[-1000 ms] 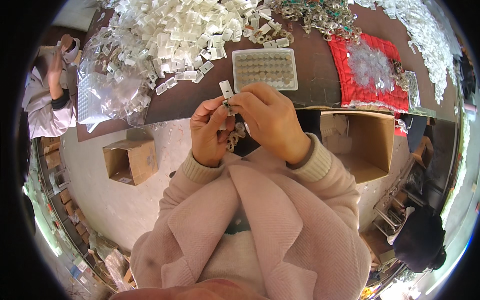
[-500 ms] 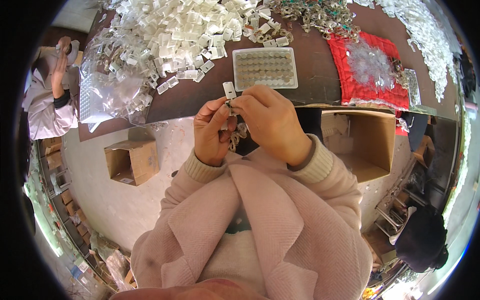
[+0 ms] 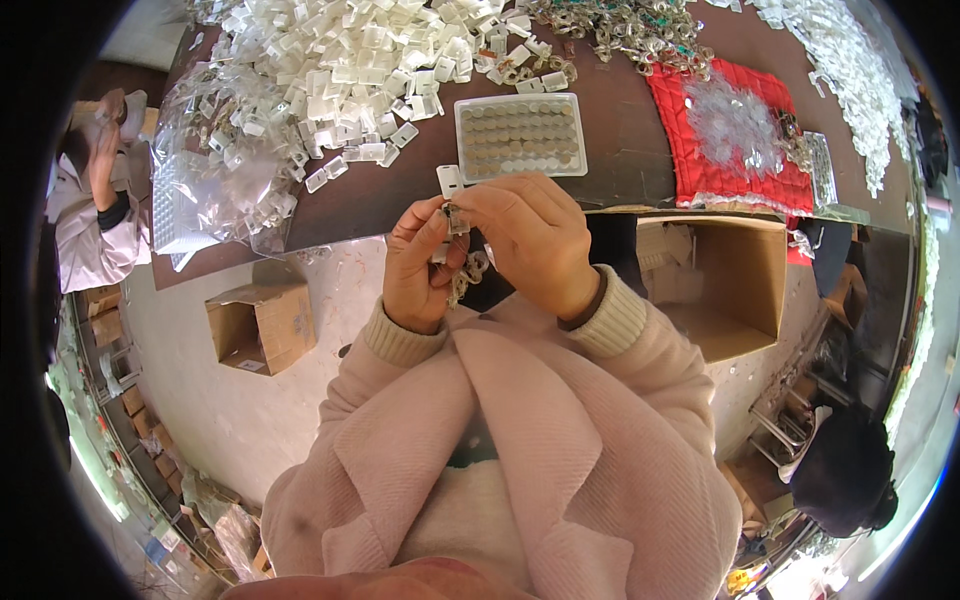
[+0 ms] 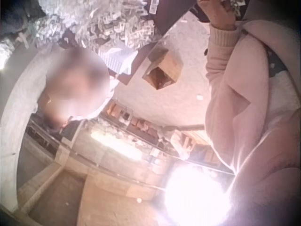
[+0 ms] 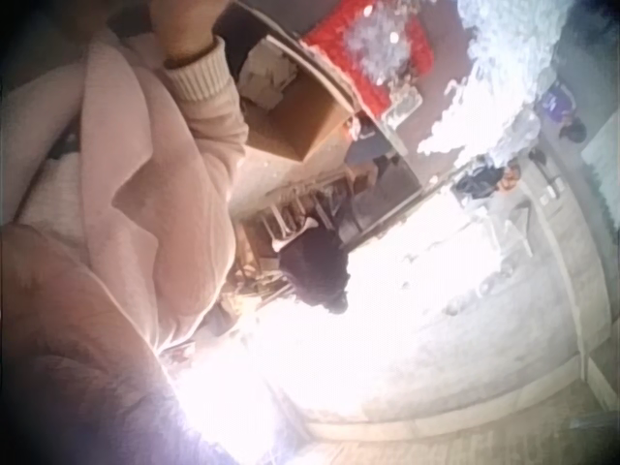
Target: The person repeatedly picks small white plastic housings and metal contacts from a table, inserts the contacts into the housings, and places the assembled units into a white tray. The person also occasionally picks up and sets down a red cloth. Another person works at the same table in the background.
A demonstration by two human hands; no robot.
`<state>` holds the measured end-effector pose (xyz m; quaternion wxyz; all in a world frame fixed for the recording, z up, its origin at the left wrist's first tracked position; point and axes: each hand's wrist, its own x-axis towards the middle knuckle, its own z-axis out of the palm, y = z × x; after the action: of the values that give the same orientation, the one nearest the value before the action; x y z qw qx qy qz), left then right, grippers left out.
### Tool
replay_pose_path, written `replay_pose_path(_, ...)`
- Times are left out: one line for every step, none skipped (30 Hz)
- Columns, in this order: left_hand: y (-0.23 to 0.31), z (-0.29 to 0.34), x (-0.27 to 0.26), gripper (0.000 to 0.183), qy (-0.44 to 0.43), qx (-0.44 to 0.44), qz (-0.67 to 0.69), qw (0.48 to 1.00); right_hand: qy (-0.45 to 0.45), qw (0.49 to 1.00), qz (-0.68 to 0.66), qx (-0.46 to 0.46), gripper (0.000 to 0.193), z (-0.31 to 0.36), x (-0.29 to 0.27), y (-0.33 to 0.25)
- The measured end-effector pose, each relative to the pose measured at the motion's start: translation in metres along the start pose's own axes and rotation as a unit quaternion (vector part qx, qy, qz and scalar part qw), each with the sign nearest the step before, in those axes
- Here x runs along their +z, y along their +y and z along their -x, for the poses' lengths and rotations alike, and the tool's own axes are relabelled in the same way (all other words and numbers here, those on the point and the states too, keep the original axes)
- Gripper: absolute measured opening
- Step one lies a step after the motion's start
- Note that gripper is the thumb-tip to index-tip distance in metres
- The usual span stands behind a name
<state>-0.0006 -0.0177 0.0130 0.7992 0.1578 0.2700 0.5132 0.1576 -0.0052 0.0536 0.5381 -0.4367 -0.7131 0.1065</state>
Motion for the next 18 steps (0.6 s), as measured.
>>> replay_pose_path(-0.001,0.000,0.000,0.016,-0.003,-0.002,0.003,1.000,-0.004,1.000,0.004,0.008,0.022,0.001,0.000,0.000)
replay_pose_path(-0.001,0.000,0.000,0.016,-0.005,0.000,0.002,1.000,-0.009,1.000,0.006,0.009,0.022,0.001,0.000,0.000)
replay_pose_path(-0.002,0.000,0.000,0.016,-0.004,-0.002,0.005,1.000,-0.017,1.000,0.010,0.015,0.022,0.001,-0.001,0.001)
replay_pose_path(-0.002,-0.001,0.000,0.016,-0.002,-0.001,0.006,1.000,-0.017,1.000,0.003,0.010,0.022,0.001,-0.001,0.002)
replay_pose_path(-0.003,-0.001,0.000,0.016,0.000,0.004,0.003,1.000,-0.020,1.000,-0.003,0.010,0.022,0.001,-0.001,0.003)
replay_pose_path(-0.003,-0.002,0.000,0.016,0.002,0.000,0.009,1.000,-0.030,0.999,-0.009,0.006,0.022,0.001,-0.002,0.005)
replay_pose_path(-0.004,-0.002,0.000,0.016,0.005,0.000,0.011,1.000,-0.037,0.999,0.008,-0.020,0.023,0.001,-0.002,0.006)
replay_pose_path(-0.004,-0.003,-0.001,0.016,0.003,0.008,0.010,1.000,-0.050,0.997,0.025,-0.049,0.023,0.001,-0.002,0.008)
replay_pose_path(-0.004,-0.003,-0.001,0.016,0.021,0.004,0.011,1.000,-0.052,0.995,0.040,-0.074,0.023,0.001,-0.004,0.009)
replay_pose_path(-0.005,-0.003,-0.001,0.015,0.033,0.006,0.010,0.999,-0.066,0.994,0.040,-0.076,0.024,0.002,-0.005,0.009)
replay_pose_path(-0.005,-0.004,-0.001,0.015,0.041,0.009,0.005,0.999,-0.069,0.994,0.038,-0.073,0.025,0.004,-0.005,0.008)
replay_pose_path(-0.005,-0.004,-0.002,0.014,0.046,0.003,0.009,0.999,-0.083,0.993,0.039,-0.073,0.027,0.006,-0.007,0.008)
replay_pose_path(-0.004,-0.004,-0.002,0.014,0.047,-0.002,0.008,0.999,-0.060,0.996,0.054,-0.043,0.027,0.007,-0.010,0.009)
replay_pose_path(-0.004,-0.005,-0.003,0.014,0.049,-0.001,0.003,0.999,-0.048,0.996,0.071,-0.014,0.028,0.009,-0.015,0.011)
replay_pose_path(-0.004,-0.005,-0.004,0.013,0.042,0.001,0.010,0.999,-0.040,0.995,0.090,0.007,0.029,0.011,-0.021,0.014)
replay_pose_path(-0.004,-0.006,-0.005,0.013,0.036,0.008,0.013,0.999,-0.023,0.989,0.136,0.059,0.027,0.010,-0.029,0.021)
replay_pose_path(-0.004,-0.006,-0.005,0.012,0.030,0.021,0.013,0.999,-0.018,0.982,0.171,0.079,0.025,0.010,-0.037,0.030)
replay_pose_path(-0.004,-0.007,-0.006,0.015,0.023,0.019,0.013,0.999,-0.021,0.977,0.197,0.073,0.024,0.010,-0.041,0.040)
